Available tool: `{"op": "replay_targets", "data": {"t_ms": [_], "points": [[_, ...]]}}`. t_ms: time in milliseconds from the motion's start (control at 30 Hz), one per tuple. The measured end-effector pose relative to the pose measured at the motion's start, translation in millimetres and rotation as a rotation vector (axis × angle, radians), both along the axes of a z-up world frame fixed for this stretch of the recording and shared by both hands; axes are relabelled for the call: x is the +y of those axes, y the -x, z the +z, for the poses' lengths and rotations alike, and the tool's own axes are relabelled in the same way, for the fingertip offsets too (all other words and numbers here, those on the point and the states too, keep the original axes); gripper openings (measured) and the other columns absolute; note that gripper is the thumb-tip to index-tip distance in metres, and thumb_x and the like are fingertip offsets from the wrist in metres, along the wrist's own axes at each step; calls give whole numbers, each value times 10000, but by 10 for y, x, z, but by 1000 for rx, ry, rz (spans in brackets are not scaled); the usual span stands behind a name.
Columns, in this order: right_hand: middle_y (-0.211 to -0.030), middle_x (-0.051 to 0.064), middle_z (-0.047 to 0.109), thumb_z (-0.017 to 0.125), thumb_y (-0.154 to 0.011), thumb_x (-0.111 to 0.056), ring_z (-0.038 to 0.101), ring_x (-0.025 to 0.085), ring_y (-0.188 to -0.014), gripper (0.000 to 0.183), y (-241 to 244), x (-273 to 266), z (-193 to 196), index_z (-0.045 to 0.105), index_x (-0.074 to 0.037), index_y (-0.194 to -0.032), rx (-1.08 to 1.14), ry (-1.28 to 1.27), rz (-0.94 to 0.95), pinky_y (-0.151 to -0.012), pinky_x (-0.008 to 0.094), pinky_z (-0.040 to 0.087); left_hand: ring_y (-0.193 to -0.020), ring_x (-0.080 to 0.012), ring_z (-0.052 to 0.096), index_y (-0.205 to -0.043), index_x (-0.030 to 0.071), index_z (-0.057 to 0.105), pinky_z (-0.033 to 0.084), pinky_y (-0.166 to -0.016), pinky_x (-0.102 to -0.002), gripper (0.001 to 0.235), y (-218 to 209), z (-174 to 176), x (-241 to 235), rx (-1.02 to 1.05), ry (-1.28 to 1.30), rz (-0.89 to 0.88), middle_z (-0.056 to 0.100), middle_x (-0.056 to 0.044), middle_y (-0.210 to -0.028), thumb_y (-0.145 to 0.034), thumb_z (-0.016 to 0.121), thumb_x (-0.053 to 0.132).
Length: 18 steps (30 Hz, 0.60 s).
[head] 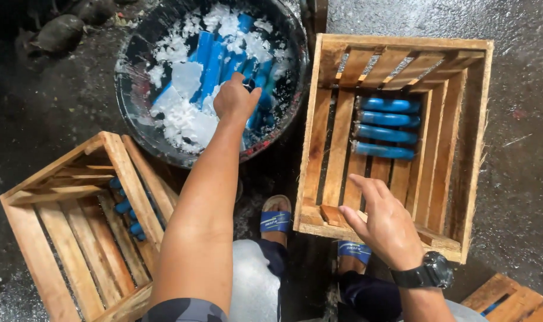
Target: Picking up blue candles from a bucket of ice and water and arranging them neatly into wooden crates.
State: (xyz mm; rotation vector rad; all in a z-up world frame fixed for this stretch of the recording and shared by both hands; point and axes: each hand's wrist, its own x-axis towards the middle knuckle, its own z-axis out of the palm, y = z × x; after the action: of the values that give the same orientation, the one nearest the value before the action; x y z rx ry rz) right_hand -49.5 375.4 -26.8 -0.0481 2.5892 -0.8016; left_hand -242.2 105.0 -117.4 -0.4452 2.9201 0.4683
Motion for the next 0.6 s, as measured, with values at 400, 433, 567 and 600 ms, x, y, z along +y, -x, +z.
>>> {"op": "replay_targets", "data": {"t_ms": [400,433,567,600], "points": [[-1083,68,506,565,-742,-333,559,294,-988,512,-92,87,-28,423,-183,-1211,79,50,9,-755,444,493,-603,-128,642,-921,193,545,482,-675,-324,369,-500,608,-420,162,-304,335,626,45,-636,-663,622,445],[-1083,68,506,565,-742,-333,559,294,-988,512,-101,81,-37,423,-183,-1211,86,54,6,-755,444,493,-603,-128,642,-921,193,545,482,-675,-324,369,-559,746,-384,169,-301,331,626,45,-636,-663,622,445],[-1068,50,518,584,-737,-335,565,252,-989,496,-125,59,-113,447,-174,-1186,134,87,-14,-759,406,497,-839,-293,605,-960,164,558,472,-733,-424,398,-812,1348,-118,212,-165,139,640,-51,-758,-679,633,436],[-1063,50,521,595,-733,-336,567,247,-983,492,-128,53,-142,458,-172,-1175,157,115,-21,-759,400,496,-857,-309,596,-966,165,555,466,-745,-434,399,-878,1508,-23,205,-125,66,641,-60,-772,-681,633,433]]}}
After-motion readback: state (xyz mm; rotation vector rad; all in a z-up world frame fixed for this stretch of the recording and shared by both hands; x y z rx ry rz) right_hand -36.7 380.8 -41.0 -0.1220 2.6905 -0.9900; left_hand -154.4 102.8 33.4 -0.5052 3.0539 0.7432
